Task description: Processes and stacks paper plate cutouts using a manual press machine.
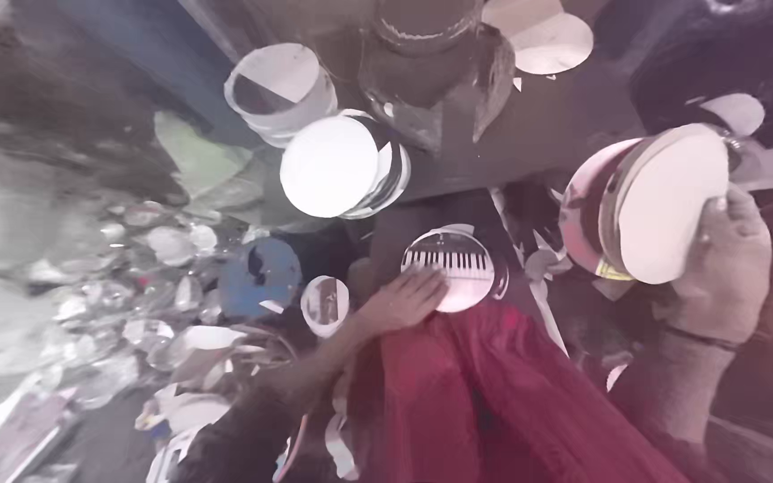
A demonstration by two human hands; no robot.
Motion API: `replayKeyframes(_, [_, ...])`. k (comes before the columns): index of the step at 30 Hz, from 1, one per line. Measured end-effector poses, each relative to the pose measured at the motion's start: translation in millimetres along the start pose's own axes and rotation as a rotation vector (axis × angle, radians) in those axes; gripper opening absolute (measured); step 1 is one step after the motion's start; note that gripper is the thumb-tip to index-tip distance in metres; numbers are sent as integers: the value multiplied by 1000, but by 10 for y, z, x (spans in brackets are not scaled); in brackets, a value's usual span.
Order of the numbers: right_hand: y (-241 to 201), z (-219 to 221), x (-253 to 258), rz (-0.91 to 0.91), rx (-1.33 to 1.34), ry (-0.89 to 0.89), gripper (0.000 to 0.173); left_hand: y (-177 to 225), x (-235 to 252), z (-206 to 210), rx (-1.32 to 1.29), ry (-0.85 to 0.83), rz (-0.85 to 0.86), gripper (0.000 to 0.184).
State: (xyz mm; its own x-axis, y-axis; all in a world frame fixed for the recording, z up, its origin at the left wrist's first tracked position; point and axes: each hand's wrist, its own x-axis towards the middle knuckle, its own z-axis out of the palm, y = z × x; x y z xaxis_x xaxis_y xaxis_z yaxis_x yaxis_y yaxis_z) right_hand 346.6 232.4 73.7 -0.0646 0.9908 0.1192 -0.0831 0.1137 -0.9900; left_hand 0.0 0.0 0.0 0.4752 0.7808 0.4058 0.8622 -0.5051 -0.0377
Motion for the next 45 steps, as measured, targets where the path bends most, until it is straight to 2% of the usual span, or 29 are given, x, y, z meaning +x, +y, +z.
replayKeyframes(2, [0,-87,-6,-23,23,9,23,125,-84,64,-94,-143,-41,36])
replayKeyframes(4, [-16,-78,-19,-16,5,-12,23,170,-99,36,-201,-171,-117,37])
replayKeyframes(8, [-100,328,-20,69,-68,-171,23,187,-168,43,-309,-14,-159,34])
replayKeyframes(11, [-148,826,15,25,8,-332,24,113,-118,-253,-275,193,-323,38])
replayKeyframes(13, [-317,1237,-7,-224,-1,-258,27,-9,-80,-503,-175,436,-505,43])
replayKeyframes(16, [-488,1890,-41,-863,-30,-2,33,-254,-59,-812,-82,830,-811,52])
replayKeyframes(17, [-470,2081,-98,-1001,-24,-14,25,-363,-52,-889,-112,936,-865,56])
replayKeyframes(19, [-456,2373,-324,-1139,-221,-306,14,-566,-76,-901,-240,1083,-926,66])
replayKeyframes(21, [-145,2737,-465,-1306,-436,-540,16,-698,-65,-808,-431,1115,-1048,76])
replayKeyframes(23, [171,2951,-526,-1326,-538,-748,28,-830,-8,-692,-563,1070,-1127,79])
replayKeyframes(26, [58,3056,-485,-1180,-567,-832,46,-960,60,-525,-529,998,-1044,70])
replayKeyframes(28, [-114,3164,-415,-1047,-639,-752,51,-960,127,-470,-473,993,-1065,62])
replayKeyframes(32, [-239,3545,46,-803,-955,-646,79,-1061,277,-388,-257,1030,-1160,57])
replayKeyframes(34, [-258,3680,193,-728,-1008,-637,74,-1113,314,-381,-164,1019,-1199,51])
replayKeyframes(37, [-351,3685,279,-702,-849,-515,47,-1178,312,-397,-54,957,-1222,40])
replayKeyframes(39, [-477,3552,297,-760,-652,-292,34,-1210,324,-433,37,886,-1251,35])
replayKeyframes(42, [-565,3367,340,-965,-344,8,28,-1251,375,-531,161,815,-1278,32])
replayKeyframes(43, [-571,3314,255,-1064,-307,20,23,-1244,398,-593,162,840,-1269,32])
replayKeyframes(44, [-550,3264,120,-1159,-255,-55,17,-1221,429,-669,129,898,-1271,38])
replayKeyframes(45, [-535,3236,-14,-1228,-162,-245,14,-1171,464,-766,11,1008,-1273,47])
